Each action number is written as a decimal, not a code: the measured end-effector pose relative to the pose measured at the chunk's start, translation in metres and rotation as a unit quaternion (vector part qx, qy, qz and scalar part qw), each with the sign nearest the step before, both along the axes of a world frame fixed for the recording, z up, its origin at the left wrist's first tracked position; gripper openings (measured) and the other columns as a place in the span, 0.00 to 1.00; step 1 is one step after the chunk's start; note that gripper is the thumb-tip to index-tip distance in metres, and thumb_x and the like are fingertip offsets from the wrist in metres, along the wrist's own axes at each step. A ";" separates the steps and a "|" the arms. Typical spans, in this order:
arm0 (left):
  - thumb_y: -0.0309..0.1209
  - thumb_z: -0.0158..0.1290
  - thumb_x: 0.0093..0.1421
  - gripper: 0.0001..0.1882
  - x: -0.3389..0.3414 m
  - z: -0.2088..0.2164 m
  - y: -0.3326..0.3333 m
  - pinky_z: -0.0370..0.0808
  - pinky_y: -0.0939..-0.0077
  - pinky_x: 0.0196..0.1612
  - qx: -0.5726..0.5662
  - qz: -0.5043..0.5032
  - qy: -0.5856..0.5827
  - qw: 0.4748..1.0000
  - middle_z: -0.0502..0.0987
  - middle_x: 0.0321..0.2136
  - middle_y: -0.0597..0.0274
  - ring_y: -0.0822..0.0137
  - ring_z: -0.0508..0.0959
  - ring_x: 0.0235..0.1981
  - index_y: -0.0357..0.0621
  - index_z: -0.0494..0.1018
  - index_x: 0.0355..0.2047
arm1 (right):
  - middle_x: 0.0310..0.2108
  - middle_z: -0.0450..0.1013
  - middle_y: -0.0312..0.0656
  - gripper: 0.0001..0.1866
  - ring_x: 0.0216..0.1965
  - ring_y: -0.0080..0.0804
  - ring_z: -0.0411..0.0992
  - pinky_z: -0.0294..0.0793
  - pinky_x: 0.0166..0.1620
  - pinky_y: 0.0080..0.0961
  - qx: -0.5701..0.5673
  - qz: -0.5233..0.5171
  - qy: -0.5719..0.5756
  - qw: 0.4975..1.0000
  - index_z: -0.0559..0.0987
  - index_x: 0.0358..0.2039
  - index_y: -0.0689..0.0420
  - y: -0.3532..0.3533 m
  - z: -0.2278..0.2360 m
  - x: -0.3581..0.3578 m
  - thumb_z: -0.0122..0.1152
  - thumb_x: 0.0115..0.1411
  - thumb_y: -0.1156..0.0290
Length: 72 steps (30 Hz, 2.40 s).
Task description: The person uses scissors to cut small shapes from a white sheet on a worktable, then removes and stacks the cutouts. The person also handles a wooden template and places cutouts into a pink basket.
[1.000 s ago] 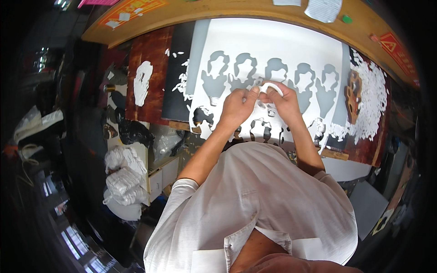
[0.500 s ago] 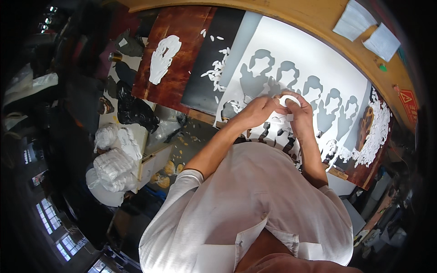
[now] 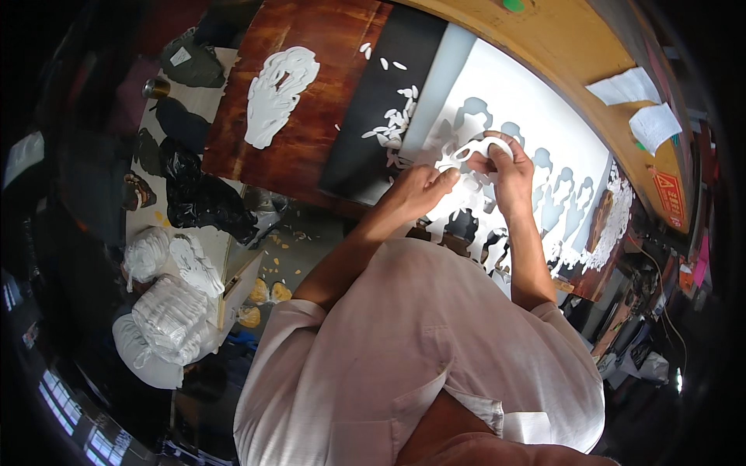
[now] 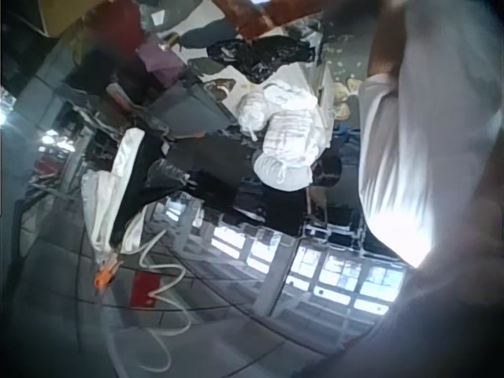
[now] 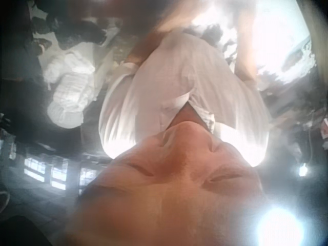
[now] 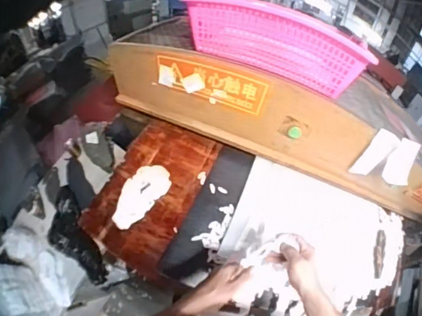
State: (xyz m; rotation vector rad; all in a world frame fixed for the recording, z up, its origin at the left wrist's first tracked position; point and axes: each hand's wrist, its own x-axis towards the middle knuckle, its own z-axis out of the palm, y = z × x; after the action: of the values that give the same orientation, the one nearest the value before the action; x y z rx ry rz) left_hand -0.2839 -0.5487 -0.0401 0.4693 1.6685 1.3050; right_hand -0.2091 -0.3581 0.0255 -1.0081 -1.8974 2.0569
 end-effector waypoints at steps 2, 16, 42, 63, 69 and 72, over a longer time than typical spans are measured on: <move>0.51 0.53 0.72 0.27 -0.012 0.006 -0.002 0.71 0.71 0.32 0.007 0.012 -0.016 1.000 0.77 0.24 0.63 0.73 0.75 0.29 0.33 0.81 0.37 | 0.40 0.82 0.46 0.15 0.39 0.29 0.82 0.80 0.46 0.24 0.016 0.027 -0.033 0.999 0.80 0.55 0.61 -0.013 -0.004 -0.008 0.51 0.73 0.75; 0.26 0.49 0.73 0.26 -0.064 0.047 -0.146 0.77 0.77 0.27 0.113 0.285 -0.017 0.952 0.78 0.39 0.61 0.75 0.76 0.26 0.39 0.62 0.70 | 0.35 0.80 0.34 0.22 0.31 0.17 0.72 0.71 0.36 0.16 0.160 0.124 -0.016 0.979 0.79 0.58 0.65 -0.040 -0.003 -0.133 0.69 0.66 0.69; 0.42 0.56 0.63 0.14 -0.235 -0.112 -0.240 0.77 0.50 0.47 -0.272 0.295 0.430 0.809 0.82 0.35 0.46 0.42 0.81 0.40 0.44 0.82 0.38 | 0.38 0.79 0.36 0.15 0.37 0.23 0.78 0.79 0.44 0.22 0.019 0.169 -0.086 0.982 0.80 0.55 0.67 -0.090 -0.096 -0.122 0.60 0.73 0.72; 0.34 0.53 0.69 0.11 -0.229 -0.047 -0.248 0.77 0.55 0.49 -0.195 0.338 0.404 0.827 0.82 0.40 0.44 0.43 0.82 0.44 0.39 0.79 0.42 | 0.36 0.81 0.38 0.11 0.32 0.22 0.75 0.77 0.40 0.21 -0.014 0.013 -0.012 1.000 0.82 0.47 0.67 -0.057 -0.090 -0.068 0.59 0.73 0.72; 0.30 0.59 0.66 0.18 -0.122 -0.024 -0.115 0.76 0.57 0.55 -0.043 0.147 0.412 0.898 0.78 0.51 0.43 0.43 0.79 0.51 0.37 0.75 0.54 | 0.37 0.80 0.38 0.13 0.35 0.23 0.75 0.79 0.41 0.23 0.060 -0.014 -0.097 0.993 0.83 0.51 0.62 -0.036 -0.073 0.008 0.54 0.71 0.74; 0.28 0.58 0.65 0.23 -0.066 -0.030 -0.056 0.72 0.54 0.61 0.065 0.052 0.405 0.910 0.74 0.56 0.41 0.40 0.74 0.58 0.36 0.72 0.59 | 0.42 0.83 0.43 0.14 0.43 0.29 0.80 0.80 0.47 0.28 0.058 0.008 -0.075 0.996 0.83 0.52 0.60 -0.057 -0.064 0.055 0.60 0.70 0.72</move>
State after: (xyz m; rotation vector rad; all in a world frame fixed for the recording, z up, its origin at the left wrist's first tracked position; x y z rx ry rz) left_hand -0.3502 -0.6051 -0.0699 1.1305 2.3035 1.3976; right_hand -0.1542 -0.4146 -0.0383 -1.1510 -2.0754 1.9034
